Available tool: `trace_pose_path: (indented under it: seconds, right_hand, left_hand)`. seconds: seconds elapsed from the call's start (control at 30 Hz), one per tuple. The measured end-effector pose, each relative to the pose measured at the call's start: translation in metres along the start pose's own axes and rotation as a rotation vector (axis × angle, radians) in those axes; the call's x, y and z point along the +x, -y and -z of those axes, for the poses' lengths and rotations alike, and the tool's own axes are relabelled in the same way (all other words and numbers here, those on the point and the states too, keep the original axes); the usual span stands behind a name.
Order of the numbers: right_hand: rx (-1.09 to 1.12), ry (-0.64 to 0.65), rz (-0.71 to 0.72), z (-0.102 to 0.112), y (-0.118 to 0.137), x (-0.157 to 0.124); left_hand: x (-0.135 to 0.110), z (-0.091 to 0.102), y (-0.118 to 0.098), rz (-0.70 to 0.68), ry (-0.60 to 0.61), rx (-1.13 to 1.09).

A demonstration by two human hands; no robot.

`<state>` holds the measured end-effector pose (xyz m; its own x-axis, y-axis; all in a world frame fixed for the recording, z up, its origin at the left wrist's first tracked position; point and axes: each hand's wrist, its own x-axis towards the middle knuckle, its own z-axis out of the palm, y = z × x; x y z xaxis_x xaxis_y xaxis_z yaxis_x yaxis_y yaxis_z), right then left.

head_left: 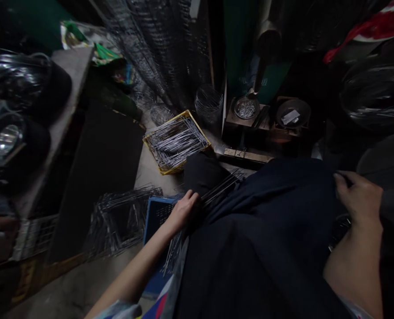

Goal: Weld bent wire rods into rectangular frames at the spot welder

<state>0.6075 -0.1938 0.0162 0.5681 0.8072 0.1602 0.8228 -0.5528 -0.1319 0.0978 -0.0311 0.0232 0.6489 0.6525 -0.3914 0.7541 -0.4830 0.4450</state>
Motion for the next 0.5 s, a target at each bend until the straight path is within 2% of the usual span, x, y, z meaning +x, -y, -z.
trace_pose_path:
  seconds: [0.1, 0.2, 0.3, 0.37, 0.4, 0.43, 0.5]
  right_hand:
    - [0.025, -0.029, 0.025, -0.008, 0.0, 0.002]
    - [0.044, -0.046, 0.017, -0.012, -0.006, 0.002]
    - [0.038, -0.025, -0.025, -0.015, -0.017, 0.002]
    - [0.027, -0.013, -0.098, -0.016, -0.028, 0.003]
    - [0.019, -0.001, -0.144, -0.016, -0.034, 0.005]
    - [0.004, 0.014, -0.201, -0.016, -0.042, 0.008]
    - [-0.037, 0.054, -0.346, -0.016, -0.061, 0.015]
  left_hand:
    - [-0.003, -0.011, 0.006, 0.061, 0.04, 0.163]
    - [-0.014, -0.009, -0.002, 0.026, 0.054, 0.257]
    - [-0.02, 0.009, -0.014, -0.062, -0.086, 0.26]
    - [-0.013, 0.024, -0.014, -0.041, -0.203, 0.217]
    - [-0.005, 0.031, -0.01, -0.006, -0.218, 0.165]
    - [0.005, 0.037, -0.003, 0.04, -0.199, 0.092]
    - [0.033, 0.044, 0.014, 0.098, -0.006, -0.079]
